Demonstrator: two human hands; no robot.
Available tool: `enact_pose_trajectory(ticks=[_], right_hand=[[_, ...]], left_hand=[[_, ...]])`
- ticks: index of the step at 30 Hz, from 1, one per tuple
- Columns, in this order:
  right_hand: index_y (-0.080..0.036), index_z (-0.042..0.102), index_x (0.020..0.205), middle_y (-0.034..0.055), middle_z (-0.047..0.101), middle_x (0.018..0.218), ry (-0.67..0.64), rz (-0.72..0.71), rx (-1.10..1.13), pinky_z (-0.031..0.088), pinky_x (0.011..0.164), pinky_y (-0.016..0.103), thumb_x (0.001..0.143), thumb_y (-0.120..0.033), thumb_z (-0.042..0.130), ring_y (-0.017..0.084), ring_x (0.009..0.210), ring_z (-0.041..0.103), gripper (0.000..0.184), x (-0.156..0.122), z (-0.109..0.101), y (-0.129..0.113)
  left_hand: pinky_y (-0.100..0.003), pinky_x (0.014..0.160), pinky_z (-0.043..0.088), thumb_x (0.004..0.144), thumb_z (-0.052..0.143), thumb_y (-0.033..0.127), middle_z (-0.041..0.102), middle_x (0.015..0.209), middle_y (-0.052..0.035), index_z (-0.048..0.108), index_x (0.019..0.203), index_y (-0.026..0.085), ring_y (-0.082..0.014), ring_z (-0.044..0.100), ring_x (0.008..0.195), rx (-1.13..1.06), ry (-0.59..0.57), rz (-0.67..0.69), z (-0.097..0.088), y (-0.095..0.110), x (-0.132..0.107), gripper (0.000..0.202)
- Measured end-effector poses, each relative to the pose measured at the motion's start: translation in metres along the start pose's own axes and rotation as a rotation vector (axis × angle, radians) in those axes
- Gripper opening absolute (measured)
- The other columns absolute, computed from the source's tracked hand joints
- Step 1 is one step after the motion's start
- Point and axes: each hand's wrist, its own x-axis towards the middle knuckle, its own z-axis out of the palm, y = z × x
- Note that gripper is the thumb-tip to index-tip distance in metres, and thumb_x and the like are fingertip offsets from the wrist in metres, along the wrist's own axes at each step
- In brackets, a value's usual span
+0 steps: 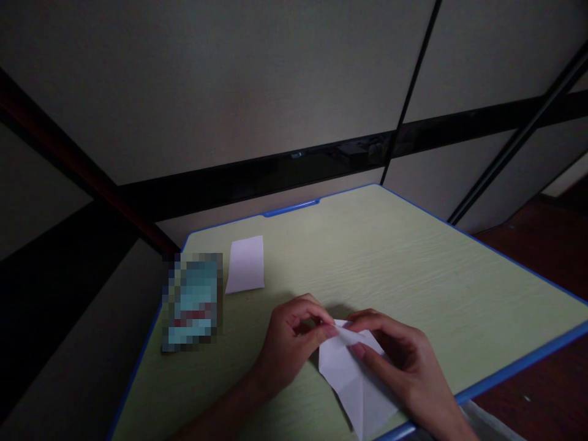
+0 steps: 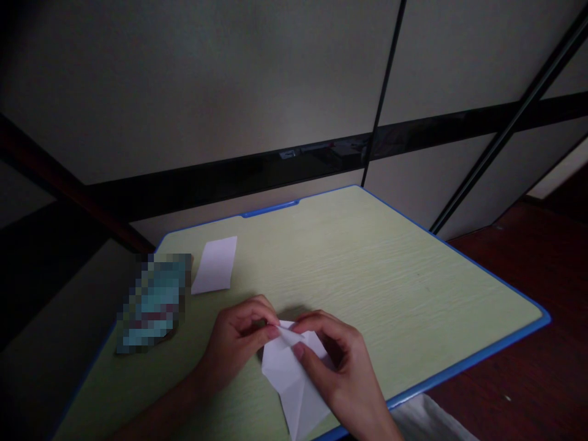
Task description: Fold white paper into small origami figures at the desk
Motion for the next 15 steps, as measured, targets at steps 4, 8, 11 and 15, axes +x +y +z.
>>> enact_pose_trajectory(ticks=[4,8,11,15], right_hand=[[-0.023,0.069,0.072,0.0015,0.068,0.07,0.057,-0.032,-0.029,0.048,0.054,0.018,0.067,-0.008,0.058,0.013,0.063,0.062,0.019,0.0003,-0.0012,-0.0012],[-0.022,0.071,0.067,0.0019,0.069,0.064,0.117,0.006,-0.044,0.047,0.049,0.017,0.066,-0.011,0.059,0.012,0.056,0.062,0.016,0.0001,-0.0005,0.0001],[-0.02,0.07,0.063,0.0023,0.069,0.059,0.167,0.084,-0.021,0.046,0.043,0.016,0.063,-0.015,0.062,0.012,0.049,0.06,0.009,-0.0003,0.0005,0.0004],[-0.018,0.069,0.06,0.0021,0.068,0.054,0.199,0.156,0.008,0.044,0.039,0.016,0.061,-0.018,0.064,0.011,0.044,0.058,0.006,-0.0004,0.0014,-0.0003]], left_hand=[[-0.016,0.044,0.035,0.061,0.064,0.007,0.053,0.059,0.0009,0.062,0.058,0.014,-0.008,0.048,0.054,0.016,0.001,0.035,0.0,-0.0009,-0.0004,0.007],[-0.016,0.044,0.036,0.06,0.065,0.007,0.053,0.06,0.0007,0.063,0.059,0.015,-0.0081,0.049,0.053,0.025,0.005,0.058,0.0006,-0.0037,-0.0008,0.008],[-0.016,0.044,0.037,0.058,0.065,0.006,0.054,0.06,0.0006,0.065,0.061,0.015,-0.0086,0.05,0.053,0.035,0.005,0.06,0.0016,-0.0041,-0.0012,0.009],[-0.017,0.044,0.037,0.059,0.065,0.008,0.054,0.058,-0.0002,0.067,0.062,0.015,-0.0091,0.05,0.054,0.089,-0.007,0.063,0.0028,-0.0015,-0.0012,0.008]])
